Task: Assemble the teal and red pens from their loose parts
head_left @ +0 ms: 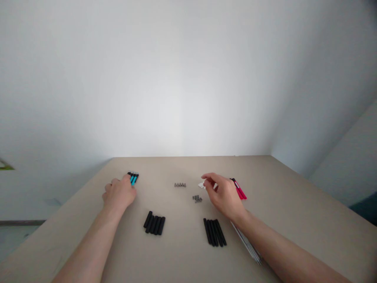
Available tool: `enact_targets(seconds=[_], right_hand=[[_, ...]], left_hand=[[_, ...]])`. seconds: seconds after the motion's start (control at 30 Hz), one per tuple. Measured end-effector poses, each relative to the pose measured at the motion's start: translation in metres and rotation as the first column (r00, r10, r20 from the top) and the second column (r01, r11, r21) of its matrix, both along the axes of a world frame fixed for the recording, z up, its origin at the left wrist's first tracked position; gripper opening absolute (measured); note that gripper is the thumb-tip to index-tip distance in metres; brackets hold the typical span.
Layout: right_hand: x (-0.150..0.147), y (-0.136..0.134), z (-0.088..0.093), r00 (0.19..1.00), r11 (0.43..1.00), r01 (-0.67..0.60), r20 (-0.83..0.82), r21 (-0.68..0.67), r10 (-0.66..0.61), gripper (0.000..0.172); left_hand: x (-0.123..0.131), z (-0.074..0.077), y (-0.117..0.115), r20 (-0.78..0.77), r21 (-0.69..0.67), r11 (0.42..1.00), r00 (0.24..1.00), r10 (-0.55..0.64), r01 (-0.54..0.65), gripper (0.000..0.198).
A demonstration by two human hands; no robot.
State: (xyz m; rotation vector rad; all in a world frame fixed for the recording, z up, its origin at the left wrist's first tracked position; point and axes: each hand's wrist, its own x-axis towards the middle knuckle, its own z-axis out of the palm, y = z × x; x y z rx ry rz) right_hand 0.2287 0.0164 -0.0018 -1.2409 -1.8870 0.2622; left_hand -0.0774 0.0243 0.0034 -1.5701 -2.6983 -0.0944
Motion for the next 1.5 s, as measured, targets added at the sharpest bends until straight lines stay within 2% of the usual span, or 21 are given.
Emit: enact_targets(seconds=[0.13,0.4,0.5,0.63,0.7,0.77,0.8,0.87,0.9,0.97,1.07,1.13,1.2,1.37,1.5], right_hand=[[0.005,0.006,0.0,0.996,0.996,0.089,0.02,-0.008,-0.089,0.02],[0.005,0.008,0.004,0.982,0.986,0.156,0.114,-0.058,-0.148,0.023],[0.012,0.012,0.007,0.964,0.973,0.215,0.174,-0.078,-0.199,0.022],[0.03,0.021,0.015,0.873,0.904,0.413,0.328,-0.105,-0.361,0.027],[0.042,0.027,0.017,0.79,0.825,0.536,0.451,-0.178,-0.415,0.03],[0.054,0.033,0.018,0.755,0.778,0.591,0.487,-0.214,-0.44,0.031],[0.06,0.035,0.017,0.744,0.76,0.608,0.499,-0.229,-0.444,0.032],[0.067,0.04,0.016,0.731,0.735,0.626,0.524,-0.26,-0.437,0.03],[0.069,0.041,0.015,0.728,0.729,0.629,0.533,-0.27,-0.43,0.029],[0.069,0.043,0.014,0.734,0.736,0.617,0.543,-0.28,-0.409,0.028],[0.062,0.042,0.015,0.748,0.761,0.586,0.547,-0.278,-0.376,0.025],[0.057,0.04,0.016,0.753,0.769,0.573,0.554,-0.284,-0.356,0.024],[0.054,0.038,0.018,0.757,0.772,0.562,0.561,-0.296,-0.336,0.023],[0.05,0.036,0.016,0.774,0.788,0.522,0.57,-0.325,-0.277,0.022],[0.046,0.035,0.014,0.784,0.798,0.494,0.575,-0.346,-0.236,0.023]], left_hand=[[-0.001,0.0,0.0,0.001,-0.003,1.0,1.0,0.004,-0.004,0.042],[-0.001,0.0,0.0,0.001,0.002,1.0,1.0,0.005,-0.005,0.043],[0.0,0.0,-0.001,0.0,0.023,1.0,1.0,0.002,-0.002,0.043],[0.0,0.001,-0.002,-0.005,0.094,0.996,1.0,-0.003,0.004,0.044],[0.001,0.002,-0.001,-0.009,0.185,0.982,1.0,-0.025,0.026,0.043],[0.002,0.004,0.0,-0.012,0.328,0.94,0.996,-0.092,0.091,0.04],[0.004,0.004,0.001,-0.008,0.41,0.9,0.987,-0.16,0.149,0.038],[0.01,0.004,0.003,0.004,0.559,0.774,0.933,-0.36,0.296,0.031],[0.014,0.004,0.002,0.024,0.616,0.701,0.881,-0.473,0.36,0.027],[0.025,0.003,0.0,0.07,0.635,0.606,0.745,-0.663,0.48,0.024],[0.041,0.0,-0.006,0.141,0.563,0.529,0.557,-0.819,0.635,0.025],[0.048,-0.001,-0.009,0.194,0.522,0.522,0.502,-0.843,0.675,0.031],[0.05,-0.002,-0.011,0.245,0.502,0.539,0.486,-0.839,0.677,0.033],[0.048,-0.004,-0.01,0.297,0.493,0.606,0.534,-0.792,0.624,0.038],[0.049,-0.003,-0.01,0.312,0.501,0.616,0.537,-0.783,0.608,0.04]])
